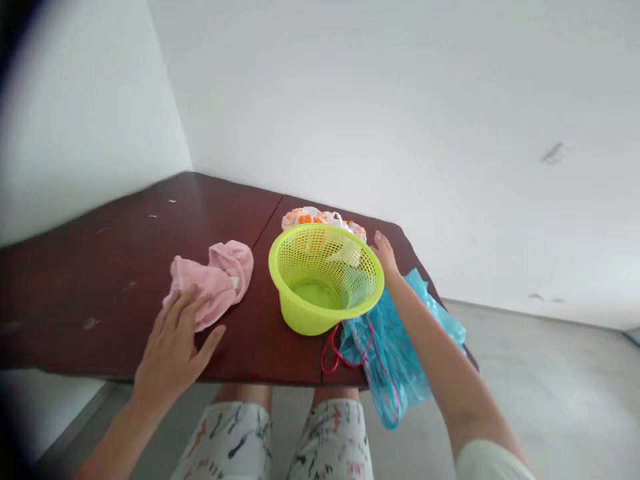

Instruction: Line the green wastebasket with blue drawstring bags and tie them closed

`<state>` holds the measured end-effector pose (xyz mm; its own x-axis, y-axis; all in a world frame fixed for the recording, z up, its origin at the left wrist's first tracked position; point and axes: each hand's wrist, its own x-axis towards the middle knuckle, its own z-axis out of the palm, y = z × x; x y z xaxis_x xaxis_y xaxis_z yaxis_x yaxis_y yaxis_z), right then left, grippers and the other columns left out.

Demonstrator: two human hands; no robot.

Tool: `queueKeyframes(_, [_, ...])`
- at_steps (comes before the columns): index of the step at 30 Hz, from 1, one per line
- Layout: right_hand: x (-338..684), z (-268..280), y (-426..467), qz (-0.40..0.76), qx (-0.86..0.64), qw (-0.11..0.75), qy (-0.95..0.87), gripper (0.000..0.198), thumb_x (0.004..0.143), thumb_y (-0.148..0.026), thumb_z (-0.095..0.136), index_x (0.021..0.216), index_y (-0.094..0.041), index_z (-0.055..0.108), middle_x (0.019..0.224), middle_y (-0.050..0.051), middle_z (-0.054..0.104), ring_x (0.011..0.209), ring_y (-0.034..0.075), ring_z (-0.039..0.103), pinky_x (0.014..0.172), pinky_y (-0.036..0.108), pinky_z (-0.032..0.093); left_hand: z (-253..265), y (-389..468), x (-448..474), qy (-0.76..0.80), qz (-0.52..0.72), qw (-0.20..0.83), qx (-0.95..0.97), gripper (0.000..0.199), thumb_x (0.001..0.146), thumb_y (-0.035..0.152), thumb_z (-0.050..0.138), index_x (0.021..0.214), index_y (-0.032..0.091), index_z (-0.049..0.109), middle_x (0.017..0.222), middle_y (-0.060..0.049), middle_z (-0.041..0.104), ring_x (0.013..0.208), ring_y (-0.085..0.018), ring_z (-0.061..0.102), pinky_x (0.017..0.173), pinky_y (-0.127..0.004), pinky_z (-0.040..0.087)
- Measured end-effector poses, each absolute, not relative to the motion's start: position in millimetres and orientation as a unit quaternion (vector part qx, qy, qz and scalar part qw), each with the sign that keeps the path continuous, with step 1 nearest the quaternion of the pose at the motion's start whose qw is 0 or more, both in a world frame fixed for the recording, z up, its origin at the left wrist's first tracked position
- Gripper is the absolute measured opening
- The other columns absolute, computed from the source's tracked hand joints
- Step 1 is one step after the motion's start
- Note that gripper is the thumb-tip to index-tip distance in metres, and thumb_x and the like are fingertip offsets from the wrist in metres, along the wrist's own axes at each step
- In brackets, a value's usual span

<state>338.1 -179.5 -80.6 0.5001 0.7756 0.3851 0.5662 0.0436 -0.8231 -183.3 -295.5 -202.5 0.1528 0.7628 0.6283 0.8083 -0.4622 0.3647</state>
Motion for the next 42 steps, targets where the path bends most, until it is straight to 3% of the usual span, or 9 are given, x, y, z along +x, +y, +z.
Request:
queueKeyframes(5, [362.3, -108.4, -310.4, 0.142, -0.685, 0.529, -0.480, 0.056, 0.098, -0.077, 0.072, 0.119, -0.025, 0.077, 0.124, 0.012, 0.084, 0.101, 0.028, 0.080, 0.096, 0.048, 0.067, -202.8, -298.8, -186.3, -0.491, -0.431, 0.028, -0.757, 0.056, 0.114, 0.043, 0.066, 0.164, 0.019, 0.056, 0.179, -0.025, 0.057, 0.175, -0.050, 0.043, 0.142, -0.076, 0.036])
queueKeyframes(8, [381.0, -136.6, -404.3, 0.013, -0.728, 0.457, -0.511, 0.053, 0.101, -0.066, 0.077, 0.135, -0.025, 0.078, 0.139, 0.015, 0.080, 0.129, 0.036, 0.076, 0.116, 0.058, 0.060, -206.8, -301.6, -187.5, -0.479, -0.439, 0.028, -0.760, 0.048, 0.112, 0.041, 0.068, 0.156, 0.022, 0.061, 0.175, -0.021, 0.062, 0.172, -0.049, 0.048, 0.142, -0.077, 0.037])
queueKeyframes(11, [409.9, -158.6, -468.1, -0.143, -0.768, 0.453, -0.429, 0.077, 0.093, -0.067, 0.084, 0.156, -0.025, 0.069, 0.162, 0.020, 0.067, 0.152, 0.041, 0.063, 0.126, 0.063, 0.052, -215.2, -304.7, -193.4, -0.453, -0.472, 0.052, -0.755, 0.038, 0.107, 0.042, 0.072, 0.141, 0.025, 0.067, 0.158, -0.014, 0.074, 0.157, -0.047, 0.065, 0.136, -0.077, 0.045])
queueKeyframes(14, [439.0, -164.2, -488.5, -0.100, -0.806, 0.480, -0.332, 0.099, 0.073, -0.073, 0.096, 0.156, -0.024, 0.071, 0.132, 0.014, 0.079, 0.119, 0.037, 0.074, 0.104, 0.054, 0.060, -222.9, -306.6, -200.4, -0.417, -0.483, 0.080, -0.766, 0.027, 0.103, 0.038, 0.075, 0.125, 0.024, 0.070, 0.134, -0.014, 0.082, 0.130, -0.044, 0.077, 0.123, -0.074, 0.056])
queueKeyframes(18, [458.1, -142.7, -470.8, 0.096, -0.792, 0.503, -0.333, 0.056, 0.060, -0.062, 0.102, 0.097, -0.023, 0.085, 0.065, -0.005, 0.062, 0.068, 0.019, 0.052, 0.069, 0.032, 0.043, -222.0, -308.1, -198.6, -0.409, -0.486, 0.093, -0.766, 0.019, 0.103, 0.035, 0.073, 0.120, 0.025, 0.070, 0.121, -0.012, 0.083, 0.114, -0.042, 0.079, 0.116, -0.071, 0.058])
queueKeyframes(21, [458.0, -109.8, -437.8, 0.164, -0.736, 0.550, -0.359, 0.053, 0.065, -0.066, 0.100, 0.072, -0.023, 0.072, 0.055, -0.005, 0.054, 0.060, 0.016, 0.045, 0.059, 0.029, 0.034, -215.0, -308.8, -191.8, -0.429, -0.473, 0.090, -0.764, 0.017, 0.106, 0.034, 0.070, 0.120, 0.025, 0.069, 0.122, -0.011, 0.082, 0.116, -0.043, 0.078, 0.117, -0.067, 0.056])
queueKeyframes(28, [437.4, -11.8, -292.0, 0.260, -0.597, 0.663, -0.369, 0.045, 0.096, -0.068, 0.083, 0.099, -0.026, 0.067, 0.092, 0.008, 0.081, 0.080, 0.026, 0.076, 0.073, 0.041, 0.065, -205.5, -302.8, -188.9, -0.431, -0.416, 0.076, -0.797, 0.013, 0.114, 0.030, 0.061, 0.121, 0.022, 0.070, 0.112, -0.014, 0.081, 0.103, -0.036, 0.076, 0.103, -0.051, 0.055])
queueKeyframes(33, [441.5, 38.5, -210.6, 0.215, -0.571, 0.704, -0.362, 0.035, 0.105, -0.061, 0.074, 0.105, -0.028, 0.063, 0.101, 0.005, 0.083, 0.092, 0.025, 0.078, 0.083, 0.042, 0.067, -204.8, -299.1, -189.8, -0.427, -0.398, 0.073, -0.809, 0.012, 0.116, 0.031, 0.062, 0.118, 0.023, 0.071, 0.111, -0.012, 0.083, 0.103, -0.035, 0.078, 0.102, -0.048, 0.054])
queueKeyframes(42, [468.2, -60.9, -239.4, 0.130, -0.712, 0.581, -0.372, 0.022, 0.093, -0.044, 0.075, 0.098, -0.023, 0.068, 0.080, 0.002, 0.069, 0.088, 0.025, 0.063, 0.081, 0.037, 0.058, -207.4, -298.7, -189.5, -0.455, -0.359, 0.103, -0.808, 0.022, 0.118, 0.036, 0.057, 0.110, 0.022, 0.073, 0.105, -0.011, 0.085, 0.100, -0.034, 0.079, 0.094, -0.046, 0.054])
